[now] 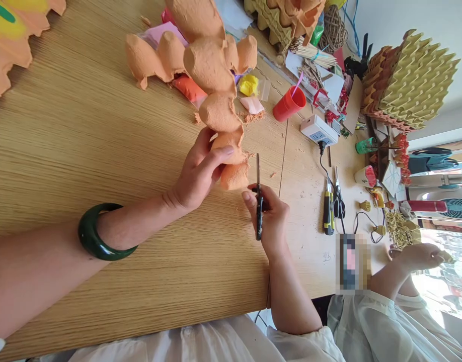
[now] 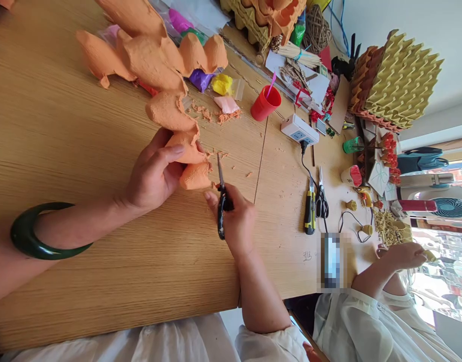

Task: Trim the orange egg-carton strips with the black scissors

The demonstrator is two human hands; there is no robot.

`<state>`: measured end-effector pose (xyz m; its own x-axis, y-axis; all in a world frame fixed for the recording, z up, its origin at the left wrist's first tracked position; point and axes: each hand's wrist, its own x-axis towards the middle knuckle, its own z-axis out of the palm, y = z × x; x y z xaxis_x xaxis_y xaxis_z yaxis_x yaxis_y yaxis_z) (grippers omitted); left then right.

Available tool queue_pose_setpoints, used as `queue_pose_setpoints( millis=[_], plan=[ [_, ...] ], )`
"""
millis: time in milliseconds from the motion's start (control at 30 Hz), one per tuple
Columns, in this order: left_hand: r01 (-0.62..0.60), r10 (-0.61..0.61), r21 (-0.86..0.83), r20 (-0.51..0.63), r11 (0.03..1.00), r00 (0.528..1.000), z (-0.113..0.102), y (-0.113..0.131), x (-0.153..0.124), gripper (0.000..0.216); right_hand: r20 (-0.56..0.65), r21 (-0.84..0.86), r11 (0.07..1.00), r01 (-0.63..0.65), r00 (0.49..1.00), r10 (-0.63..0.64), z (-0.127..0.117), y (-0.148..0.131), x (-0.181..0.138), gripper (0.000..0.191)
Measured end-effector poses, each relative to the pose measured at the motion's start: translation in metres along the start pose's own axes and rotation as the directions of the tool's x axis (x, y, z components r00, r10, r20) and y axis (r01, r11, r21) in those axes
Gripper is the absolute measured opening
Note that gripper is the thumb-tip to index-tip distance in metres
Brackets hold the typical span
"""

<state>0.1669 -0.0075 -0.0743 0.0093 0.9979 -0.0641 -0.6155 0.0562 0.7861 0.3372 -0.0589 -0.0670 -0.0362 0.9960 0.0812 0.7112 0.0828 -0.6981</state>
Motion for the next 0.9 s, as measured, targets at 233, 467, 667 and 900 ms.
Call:
queue_pose_setpoints(
  millis=[233, 467, 667, 900],
  plan=[
    [0.139, -0.139, 0.018, -0.008, 0.990, 0.990, 0.002, 0.009, -0.001, 0.021, -0.047, 0.124, 0.992, -0.017, 0.999, 0.023, -0.007, 0.003, 0.008, 0.037],
    [0.230, -0.236, 0.062, 0.114, 0.971, 0.965, -0.007, 0.011, 0.008, 0.025, 0.472, 0.317, 0.932, -0.177, 0.881, 0.007, -0.046, 0.009, 0.018, 0.047],
    [0.355, -0.385, 0.151, 0.304, 0.922, 0.871, -0.018, 0.016, 0.021, 0.029, 0.703, 0.419, 0.872, -0.253, 0.698, -0.136, -0.061, 0.018, 0.021, 0.056],
    [0.386, -0.459, 0.254, 0.396, 0.887, 0.795, -0.020, 0.022, 0.022, 0.030, 0.743, 0.369, 0.892, -0.261, 0.660, -0.114, -0.063, 0.015, 0.023, 0.054]
  ],
)
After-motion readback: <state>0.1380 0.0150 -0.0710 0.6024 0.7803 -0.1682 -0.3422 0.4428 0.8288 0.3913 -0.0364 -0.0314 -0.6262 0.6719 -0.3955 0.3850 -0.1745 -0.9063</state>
